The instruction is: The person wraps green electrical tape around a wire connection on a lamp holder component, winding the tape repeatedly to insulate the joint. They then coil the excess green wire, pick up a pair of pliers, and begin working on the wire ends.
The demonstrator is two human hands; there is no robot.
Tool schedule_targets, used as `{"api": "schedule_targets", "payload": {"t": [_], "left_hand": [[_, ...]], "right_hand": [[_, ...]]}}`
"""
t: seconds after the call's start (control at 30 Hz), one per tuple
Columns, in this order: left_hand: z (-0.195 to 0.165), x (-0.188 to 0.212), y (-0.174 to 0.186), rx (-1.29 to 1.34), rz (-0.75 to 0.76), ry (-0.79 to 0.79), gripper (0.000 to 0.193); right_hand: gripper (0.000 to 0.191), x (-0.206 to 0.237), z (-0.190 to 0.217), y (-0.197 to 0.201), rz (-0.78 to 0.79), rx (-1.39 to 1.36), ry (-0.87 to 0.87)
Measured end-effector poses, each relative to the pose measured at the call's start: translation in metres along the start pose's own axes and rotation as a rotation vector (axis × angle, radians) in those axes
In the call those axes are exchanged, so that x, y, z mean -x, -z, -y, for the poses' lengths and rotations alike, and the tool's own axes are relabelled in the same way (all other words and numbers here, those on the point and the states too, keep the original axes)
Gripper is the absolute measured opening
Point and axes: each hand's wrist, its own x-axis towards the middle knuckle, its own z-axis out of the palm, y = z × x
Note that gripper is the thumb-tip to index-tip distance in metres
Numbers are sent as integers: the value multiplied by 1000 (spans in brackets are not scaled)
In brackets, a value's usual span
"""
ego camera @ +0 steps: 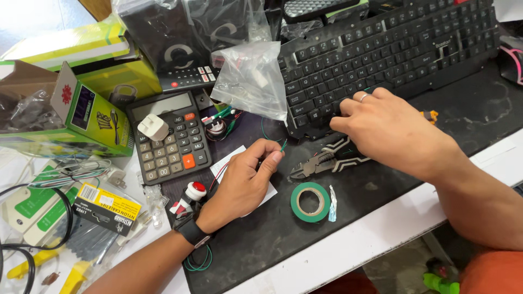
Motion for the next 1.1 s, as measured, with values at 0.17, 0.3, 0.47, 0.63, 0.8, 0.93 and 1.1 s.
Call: {"api": "schedule_targets", "payload": {"t": [0.17,0.3,0.47,0.63,0.8,0.93,1.1], "left_hand": [[2,0,-1,-2,11,8,21],[4,0,-1,19,21,15,22],[9,0,-2,69,13,29,22],[15,0,-3,162,-21,-18,21],[19,-2,-4,464,6,181,18],[22,-2,-3,374,-37,103,18],[27,-1,-5,467,-102,76,16]], "right_hand": [[20,3,-5,-1,19,-2,-66],[23,-1,0,-6,1,13,-84],[22,-7,3,-2,-15,-24,-45],[44,1,9,4,184,-296,128],[67,5,13,3,287,-140,69],[58,1,15,5,376,-91,5],[66,-7,2,9,283,-385,105]]}}
